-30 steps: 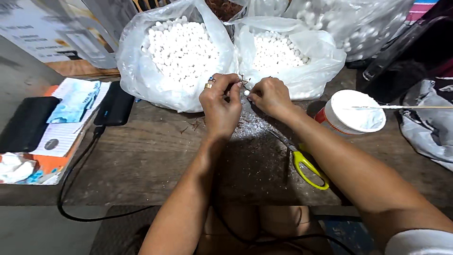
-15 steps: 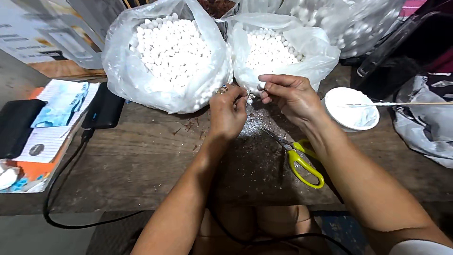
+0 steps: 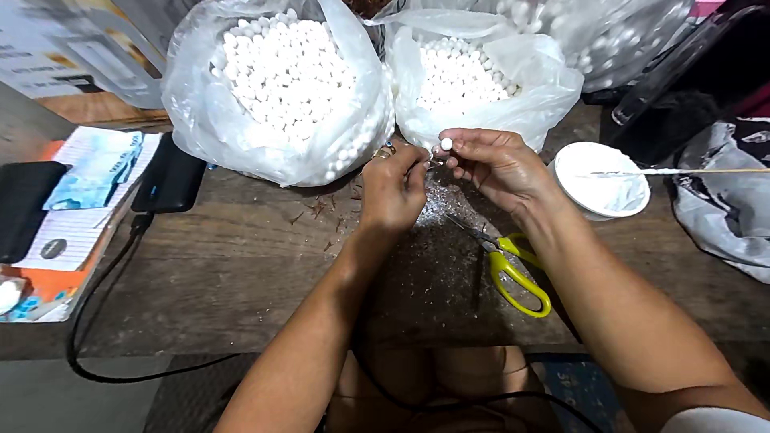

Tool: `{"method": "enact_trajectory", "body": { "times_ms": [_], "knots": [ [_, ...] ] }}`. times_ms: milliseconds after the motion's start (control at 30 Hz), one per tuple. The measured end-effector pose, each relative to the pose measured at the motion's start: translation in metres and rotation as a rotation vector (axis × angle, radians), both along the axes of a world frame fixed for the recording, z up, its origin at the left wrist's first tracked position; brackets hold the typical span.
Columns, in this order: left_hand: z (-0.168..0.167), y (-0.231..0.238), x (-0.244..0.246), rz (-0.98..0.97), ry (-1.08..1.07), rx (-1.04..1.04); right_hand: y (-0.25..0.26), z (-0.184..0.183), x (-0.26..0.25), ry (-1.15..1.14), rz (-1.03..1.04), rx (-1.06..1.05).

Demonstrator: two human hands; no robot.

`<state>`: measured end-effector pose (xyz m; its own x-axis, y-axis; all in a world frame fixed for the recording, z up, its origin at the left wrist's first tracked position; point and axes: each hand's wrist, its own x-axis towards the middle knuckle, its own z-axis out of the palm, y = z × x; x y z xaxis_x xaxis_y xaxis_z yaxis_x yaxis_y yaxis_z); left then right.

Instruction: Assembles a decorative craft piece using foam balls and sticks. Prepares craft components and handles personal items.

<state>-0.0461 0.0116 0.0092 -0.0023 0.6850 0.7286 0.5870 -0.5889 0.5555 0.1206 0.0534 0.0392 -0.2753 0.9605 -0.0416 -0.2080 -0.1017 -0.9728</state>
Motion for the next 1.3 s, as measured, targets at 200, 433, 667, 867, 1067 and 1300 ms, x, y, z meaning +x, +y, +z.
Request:
{"method": "enact_trajectory", "body": {
  "times_ms": [200,433,667,867,1067,1300],
  "knots": [
    [-0.0009,0.0009,0.0000,-0.005,0.006,0.020,0.0006,-0.0027,-0.0003,-0.016,0.010,0.044],
    [-0.0018,0.0009,0.0004,-0.019,0.002,0.029,0.0002,-0.0036,-0.0008,-0.037,-0.012,0.095],
    [-0.0023,0.0011,0.0005,-0.012,0.019,0.025,-0.0018,-0.0039,-0.0013,-0.071,-0.021,0.138],
    [-0.0018,0.0003,0.0000,-0.022,0.027,-0.010,-0.0026,-0.0048,-0.0022,-0.088,-0.029,0.180],
    [-0.0032,0.0009,0.0000,-0.016,0.043,-0.025,-0.0045,-0.0050,-0.0006,-0.240,-0.052,0.380],
    [-0.0043,-0.0002,0.0006,-0.012,0.058,-0.050,-0.0061,-0.0040,0.0021,-0.422,-0.030,0.591]
  ]
}}
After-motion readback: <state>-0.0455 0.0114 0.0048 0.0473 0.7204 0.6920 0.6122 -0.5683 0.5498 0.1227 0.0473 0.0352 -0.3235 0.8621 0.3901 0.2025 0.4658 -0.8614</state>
